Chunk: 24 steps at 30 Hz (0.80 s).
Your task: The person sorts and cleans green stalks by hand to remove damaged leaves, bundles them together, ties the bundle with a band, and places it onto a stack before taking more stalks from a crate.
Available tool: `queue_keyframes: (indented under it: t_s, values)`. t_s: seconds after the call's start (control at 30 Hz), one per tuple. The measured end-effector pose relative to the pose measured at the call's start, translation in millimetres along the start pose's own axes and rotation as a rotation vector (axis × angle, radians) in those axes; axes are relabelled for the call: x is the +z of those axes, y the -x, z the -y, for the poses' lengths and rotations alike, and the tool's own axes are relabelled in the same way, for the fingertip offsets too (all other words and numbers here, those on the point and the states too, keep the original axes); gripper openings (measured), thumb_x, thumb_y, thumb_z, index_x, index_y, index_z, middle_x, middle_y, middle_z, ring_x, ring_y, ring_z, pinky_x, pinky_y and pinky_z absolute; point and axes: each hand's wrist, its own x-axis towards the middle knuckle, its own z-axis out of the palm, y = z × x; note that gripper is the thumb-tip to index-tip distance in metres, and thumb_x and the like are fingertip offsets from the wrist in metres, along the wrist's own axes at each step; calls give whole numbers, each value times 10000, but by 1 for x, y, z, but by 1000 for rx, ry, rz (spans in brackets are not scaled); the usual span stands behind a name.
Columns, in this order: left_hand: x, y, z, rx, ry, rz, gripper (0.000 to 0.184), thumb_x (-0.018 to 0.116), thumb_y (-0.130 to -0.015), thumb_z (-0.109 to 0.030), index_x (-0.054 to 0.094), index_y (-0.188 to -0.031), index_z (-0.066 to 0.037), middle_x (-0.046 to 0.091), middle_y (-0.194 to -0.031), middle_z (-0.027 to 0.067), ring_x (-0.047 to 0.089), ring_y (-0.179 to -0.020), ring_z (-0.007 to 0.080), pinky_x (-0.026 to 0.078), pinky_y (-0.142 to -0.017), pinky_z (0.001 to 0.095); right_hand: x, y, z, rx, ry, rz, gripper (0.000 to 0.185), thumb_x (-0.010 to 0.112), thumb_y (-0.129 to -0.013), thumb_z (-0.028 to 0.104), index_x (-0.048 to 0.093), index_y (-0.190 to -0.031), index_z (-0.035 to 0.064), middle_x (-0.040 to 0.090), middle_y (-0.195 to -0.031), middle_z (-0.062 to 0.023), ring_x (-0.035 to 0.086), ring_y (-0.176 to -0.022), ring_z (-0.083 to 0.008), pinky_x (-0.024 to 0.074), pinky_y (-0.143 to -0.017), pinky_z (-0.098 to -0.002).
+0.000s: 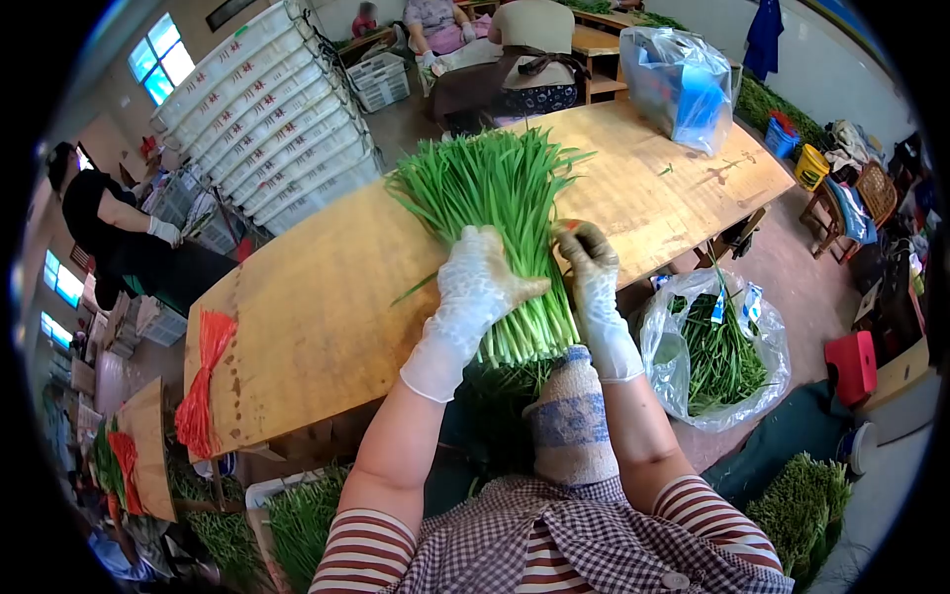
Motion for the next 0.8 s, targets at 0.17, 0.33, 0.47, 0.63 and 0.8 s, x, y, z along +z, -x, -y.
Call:
queue_keyframes:
  t_s: [0.17, 0.33, 0.47, 0.63, 0.8]
  values:
    - [-1, -3, -5, 168, 30, -16, 658, 815, -612, -442, 562, -1013, 14, 578, -923, 140, 590, -901, 273, 495, -805, 353, 9, -21, 13, -181, 644, 408, 162, 710, -800, 129, 675, -902, 9, 635, -851, -117, 612, -763, -189, 504, -690, -313]
    - [17, -7, 56, 3, 1310, 59, 281, 763, -746, -152, 591, -938, -40, 582, -854, 27, 537, -748, 109, 451, -637, 221, 27, -27, 17, -53, 871, 393, 252, 757, -749, 217, 699, -881, 11, 673, -833, -152, 651, -750, -220, 510, -692, -330]
    - [12, 5, 45, 100, 1344, -204, 152, 727, -747, -62, 641, -873, -55, 578, -778, 18, 538, -696, 127, 452, -652, 245, 29, -21, 8, 131, 802, 360, 284, 762, -723, 223, 698, -895, 6, 685, -833, -175, 669, -763, -240, 517, -700, -341]
    - [27, 1, 41, 455, 659, -330, 283, 755, -679, -39, 665, -947, -61, 547, -961, 44, 547, -892, 162, 460, -789, 275, 23, -17, -13, 18, 750, 282, 231, 719, -770, 140, 677, -931, -19, 688, -828, -157, 663, -767, -212, 513, -703, -324]
    - [28, 2, 50, 335, 1013, -192, 442, 733, -664, 35, 611, -1086, -15, 528, -1118, 43, 530, -1071, 158, 429, -930, 281, 28, 10, -16, 200, 22, 147, 163, 668, -850, 83, 651, -968, -28, 667, -880, -68, 599, -802, -115, 491, -749, -249]
